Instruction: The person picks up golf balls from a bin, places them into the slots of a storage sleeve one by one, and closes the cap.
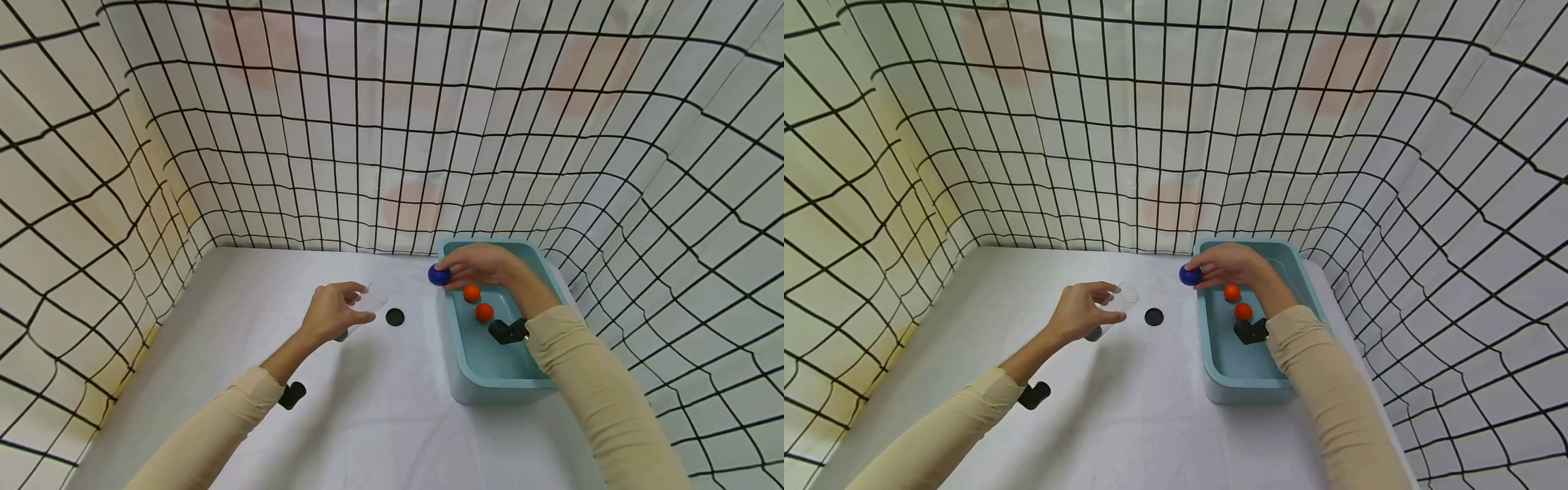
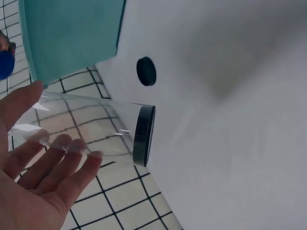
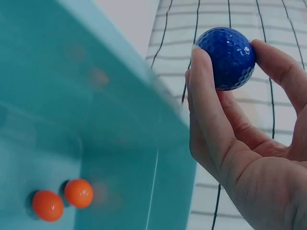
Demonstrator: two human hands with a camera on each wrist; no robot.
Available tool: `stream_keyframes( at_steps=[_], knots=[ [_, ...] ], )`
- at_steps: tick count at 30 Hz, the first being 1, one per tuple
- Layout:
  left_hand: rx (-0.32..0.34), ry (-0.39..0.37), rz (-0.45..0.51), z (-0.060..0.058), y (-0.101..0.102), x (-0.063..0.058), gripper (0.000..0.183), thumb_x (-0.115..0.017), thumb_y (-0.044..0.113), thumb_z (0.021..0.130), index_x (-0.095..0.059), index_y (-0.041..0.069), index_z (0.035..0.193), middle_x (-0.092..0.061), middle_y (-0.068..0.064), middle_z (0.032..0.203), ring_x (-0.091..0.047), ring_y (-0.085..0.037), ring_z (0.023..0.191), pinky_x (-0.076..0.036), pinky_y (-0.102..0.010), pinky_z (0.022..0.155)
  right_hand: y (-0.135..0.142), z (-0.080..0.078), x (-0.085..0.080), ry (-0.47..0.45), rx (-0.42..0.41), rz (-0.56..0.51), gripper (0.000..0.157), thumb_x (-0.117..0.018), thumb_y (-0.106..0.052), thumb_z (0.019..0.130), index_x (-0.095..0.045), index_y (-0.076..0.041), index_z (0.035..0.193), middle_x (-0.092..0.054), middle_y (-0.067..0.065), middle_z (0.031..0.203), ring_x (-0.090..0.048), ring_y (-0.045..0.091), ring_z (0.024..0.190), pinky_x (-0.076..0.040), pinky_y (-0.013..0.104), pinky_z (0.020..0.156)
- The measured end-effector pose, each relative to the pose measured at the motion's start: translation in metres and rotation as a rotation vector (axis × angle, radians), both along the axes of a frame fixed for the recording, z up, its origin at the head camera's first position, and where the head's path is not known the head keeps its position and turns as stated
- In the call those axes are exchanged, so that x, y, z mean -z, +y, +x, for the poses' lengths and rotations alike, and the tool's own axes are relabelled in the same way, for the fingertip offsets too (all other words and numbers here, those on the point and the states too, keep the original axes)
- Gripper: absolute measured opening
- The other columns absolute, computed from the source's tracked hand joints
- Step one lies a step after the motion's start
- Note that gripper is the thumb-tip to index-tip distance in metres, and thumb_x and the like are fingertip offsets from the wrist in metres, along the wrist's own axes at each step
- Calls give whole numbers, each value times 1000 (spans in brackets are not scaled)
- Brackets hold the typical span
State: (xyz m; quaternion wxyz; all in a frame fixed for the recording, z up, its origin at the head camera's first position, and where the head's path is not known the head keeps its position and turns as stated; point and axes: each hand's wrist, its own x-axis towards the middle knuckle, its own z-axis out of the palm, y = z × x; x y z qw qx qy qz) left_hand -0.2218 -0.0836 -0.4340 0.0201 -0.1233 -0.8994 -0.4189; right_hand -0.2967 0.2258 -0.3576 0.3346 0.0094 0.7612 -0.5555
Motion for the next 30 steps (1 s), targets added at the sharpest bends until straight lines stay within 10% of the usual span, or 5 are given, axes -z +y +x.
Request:
stream_keyframes(
  at_steps=[30],
  knots=[
    [46,-11,-90,-2,20,-12,49,-92,30,73,-76,11,115,-78,-11,102,-73,-27,97,-59,-38,77,-73,15,6,46,-38,30,37,-73,-16,93,-62,6,121,-69,23,120,-74,27,96,-59,39,89]
  ],
)
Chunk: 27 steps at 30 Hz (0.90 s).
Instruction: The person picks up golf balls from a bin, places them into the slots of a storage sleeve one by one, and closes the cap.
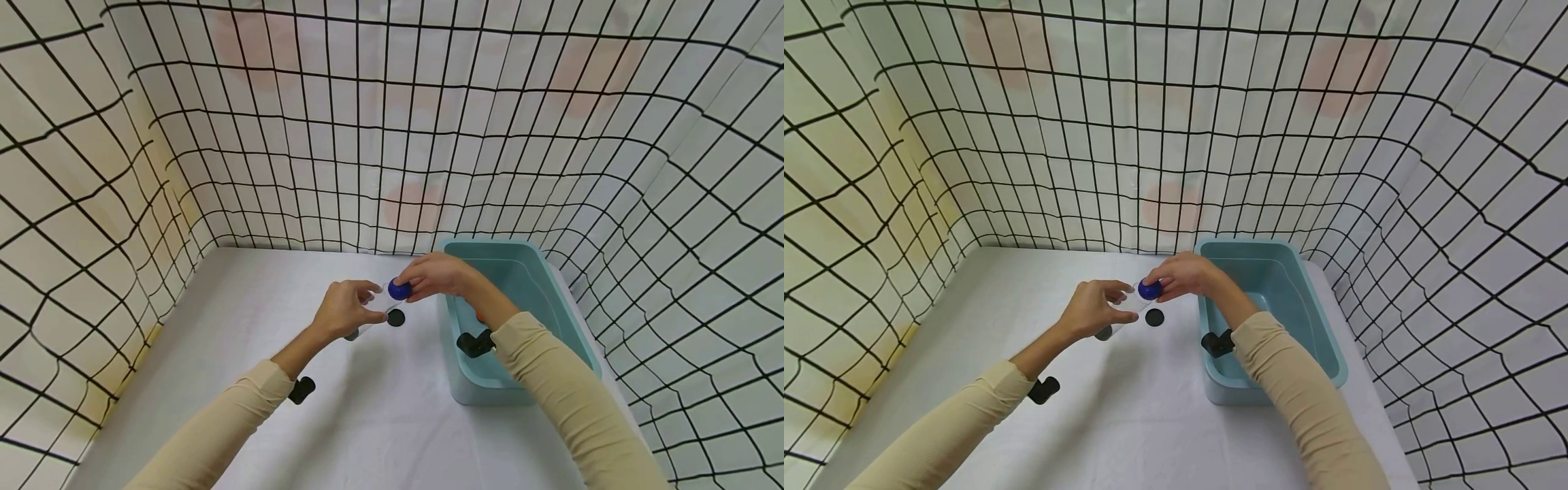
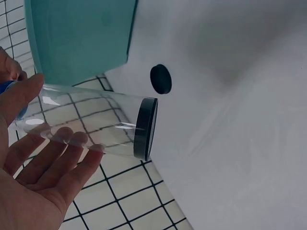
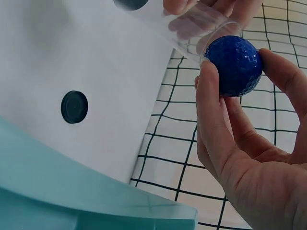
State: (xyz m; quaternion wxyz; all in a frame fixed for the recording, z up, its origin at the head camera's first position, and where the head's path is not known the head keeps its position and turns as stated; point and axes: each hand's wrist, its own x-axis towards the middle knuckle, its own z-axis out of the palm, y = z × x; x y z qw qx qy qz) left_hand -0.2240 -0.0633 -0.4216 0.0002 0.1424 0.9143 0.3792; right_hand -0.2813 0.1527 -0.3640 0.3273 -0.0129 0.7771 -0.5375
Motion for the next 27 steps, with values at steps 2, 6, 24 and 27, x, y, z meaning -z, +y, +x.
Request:
stream_keyframes(
  at_steps=[2,6,24,27],
  knots=[
    [3,4,3,0,0,0,48,-92,30,73,-76,11,115,-78,-11,103,-73,-26,98,-59,-38,78,-1,1,1,5,1,3,38,-74,-16,92,-62,6,121,-70,23,119,-75,28,97,-59,40,89],
    [8,9,5,0,1,0,48,-91,30,74,-76,11,115,-78,-11,103,-73,-27,98,-60,-39,80,-2,2,3,19,-1,23,38,-76,-19,91,-65,4,119,-71,21,117,-74,33,102,-59,41,90],
    [20,39,-11,0,3,0,47,-91,29,73,-77,8,113,-78,-11,101,-74,-27,97,-60,-39,80,-3,4,8,18,-19,37,34,-75,-22,91,-69,1,115,-73,15,109,-73,28,96,-58,40,92],
    [21,43,-16,0,3,1,46,-91,29,73,-77,8,112,-78,-11,102,-74,-27,97,-60,-39,79,-3,4,8,12,-28,33,34,-75,-23,92,-68,1,116,-72,16,112,-71,31,103,-58,40,94]
  ],
)
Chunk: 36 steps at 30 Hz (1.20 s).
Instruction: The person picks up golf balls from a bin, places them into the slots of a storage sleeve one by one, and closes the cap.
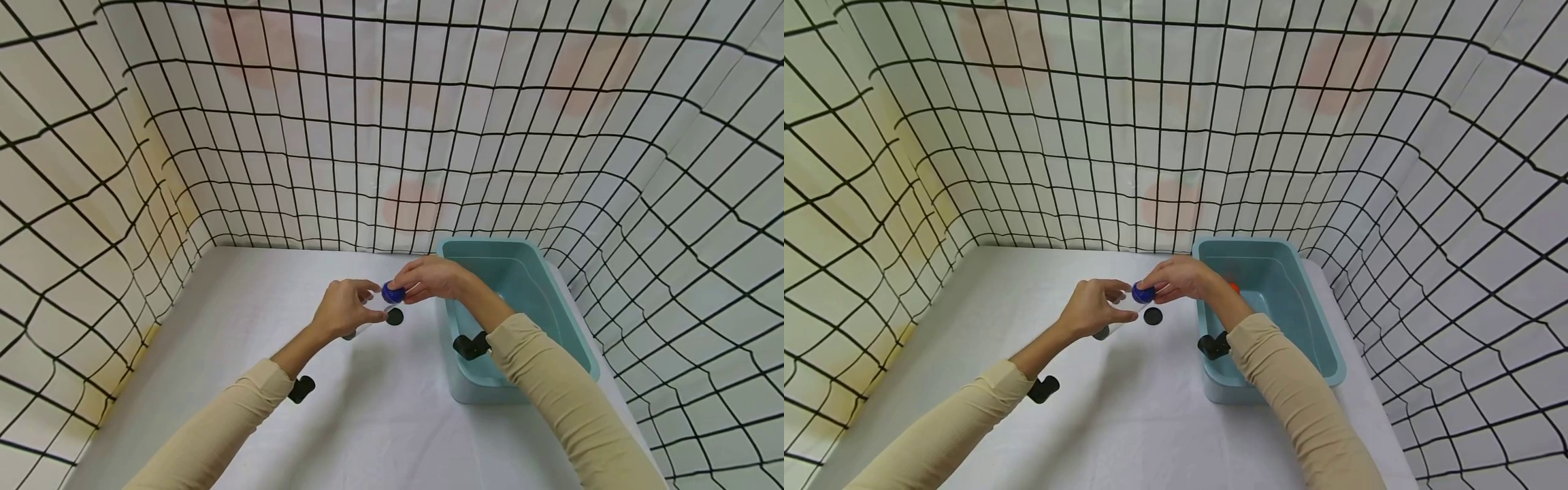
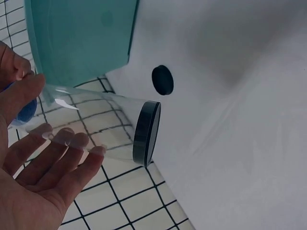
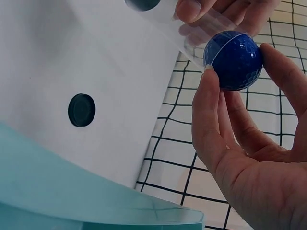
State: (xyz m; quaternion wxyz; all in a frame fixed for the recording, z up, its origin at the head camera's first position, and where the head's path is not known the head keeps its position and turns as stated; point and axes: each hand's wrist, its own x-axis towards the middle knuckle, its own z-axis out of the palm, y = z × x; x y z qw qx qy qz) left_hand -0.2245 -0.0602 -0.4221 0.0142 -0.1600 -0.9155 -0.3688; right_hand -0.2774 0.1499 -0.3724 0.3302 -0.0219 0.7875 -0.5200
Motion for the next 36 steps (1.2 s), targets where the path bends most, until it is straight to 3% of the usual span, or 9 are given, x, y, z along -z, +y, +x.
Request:
stream_keyframes(
  at_steps=[7,14,17,21,25,36],
  knots=[
    [9,-5,5,0,0,0,45,-91,28,74,-77,9,112,-78,-11,100,-74,-26,92,-61,-37,77,1,0,1,-15,-8,-17,31,-72,-17,93,-67,2,116,-68,17,117,-68,34,108,-56,41,97],
    [1,3,3,1,1,0,44,-90,29,75,-77,7,112,-78,-14,100,-74,-28,91,-61,-39,76,4,1,3,-11,-18,-29,28,-69,-16,95,-67,2,116,-64,13,110,-65,37,112,-56,40,97],
    [-8,-4,1,1,0,1,44,-90,29,74,-77,8,111,-78,-14,100,-74,-26,89,-61,-39,76,5,0,3,-13,-16,-28,27,-69,-15,94,-67,2,115,-63,15,111,-66,33,105,-57,39,96],
    [-7,-2,-1,1,-1,1,45,-90,29,74,-77,8,111,-78,-15,102,-74,-26,90,-61,-40,77,10,-1,1,-5,-27,-15,31,-71,-18,94,-66,2,117,-63,15,112,-67,27,99,-56,39,96],
    [-3,8,-2,1,-3,1,44,-90,30,75,-77,7,111,-77,-14,101,-73,-26,90,-61,-40,76,19,-3,-5,14,-39,1,38,-71,-21,94,-63,2,124,-63,15,119,-67,29,107,-54,41,101],
    [-6,1,9,1,-12,2,44,-89,27,75,-77,6,112,-77,-18,102,-74,-29,92,-61,-42,77,66,-11,-15,42,110,6,43,-66,-19,98,-58,5,132,-53,23,145,-55,38,131,-44,47,112]
  ],
)
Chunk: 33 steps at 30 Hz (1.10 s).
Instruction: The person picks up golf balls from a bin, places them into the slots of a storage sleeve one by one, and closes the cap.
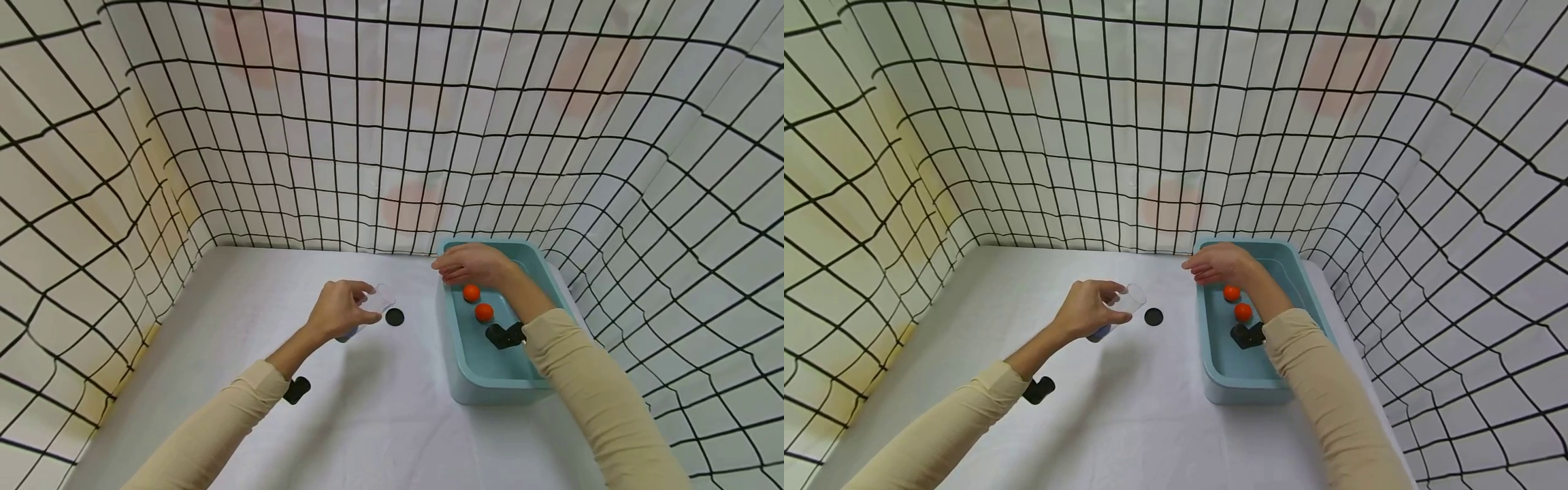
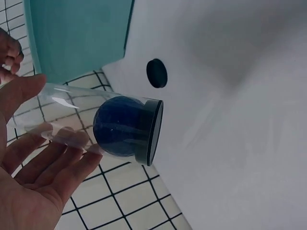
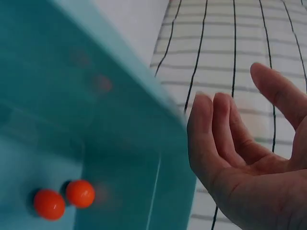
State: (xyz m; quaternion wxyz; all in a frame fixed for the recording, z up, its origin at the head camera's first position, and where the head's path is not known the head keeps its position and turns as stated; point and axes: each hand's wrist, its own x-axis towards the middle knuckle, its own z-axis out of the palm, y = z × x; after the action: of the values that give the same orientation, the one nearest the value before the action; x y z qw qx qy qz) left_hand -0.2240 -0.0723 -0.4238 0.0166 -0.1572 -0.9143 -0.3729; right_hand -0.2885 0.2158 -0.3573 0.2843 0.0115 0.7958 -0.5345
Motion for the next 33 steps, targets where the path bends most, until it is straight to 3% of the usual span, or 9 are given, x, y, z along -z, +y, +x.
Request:
stream_keyframes(
  at_steps=[7,13,18,21,27,33],
  knots=[
    [1,0,2,0,-3,0,43,-89,26,75,-77,6,111,-77,-18,103,-73,-28,92,-61,-41,76,36,-5,20,30,117,46,51,-65,-18,98,-50,9,139,-47,28,150,-50,42,137,-40,49,115],
    [2,4,-5,-1,-2,2,43,-89,26,75,-77,6,110,-77,-17,101,-73,-27,89,-61,-39,74,54,-6,41,-54,294,74,48,-64,-17,99,-53,4,141,-48,24,152,-59,34,127,-48,42,109],
    [6,-1,-16,-1,-1,2,43,-89,28,75,-77,6,111,-77,-18,101,-73,-27,90,-60,-39,74,68,-7,56,-132,392,89,56,-64,-18,99,-45,1,148,-43,25,155,-59,34,124,-50,39,106],
    [4,0,-21,0,-2,2,43,-89,27,75,-77,6,111,-77,-18,101,-73,-27,90,-60,-39,74,74,-8,65,-149,400,113,60,-63,-19,100,-40,3,151,-40,28,155,-58,36,125,-50,39,106],
    [-1,0,-17,0,-4,4,43,-89,28,75,-77,7,110,-77,-16,100,-73,-26,89,-60,-38,73,87,-9,83,-156,351,149,52,-54,-18,104,-42,4,150,-37,30,156,-54,36,123,-49,40,107],
    [-8,-8,-27,1,-6,4,44,-89,29,75,-77,6,111,-77,-16,100,-73,-26,89,-61,-39,75,97,-12,100,-221,368,131,50,-50,-17,105,-41,3,151,-34,31,157,-50,37,129,-46,39,111]
  ],
)
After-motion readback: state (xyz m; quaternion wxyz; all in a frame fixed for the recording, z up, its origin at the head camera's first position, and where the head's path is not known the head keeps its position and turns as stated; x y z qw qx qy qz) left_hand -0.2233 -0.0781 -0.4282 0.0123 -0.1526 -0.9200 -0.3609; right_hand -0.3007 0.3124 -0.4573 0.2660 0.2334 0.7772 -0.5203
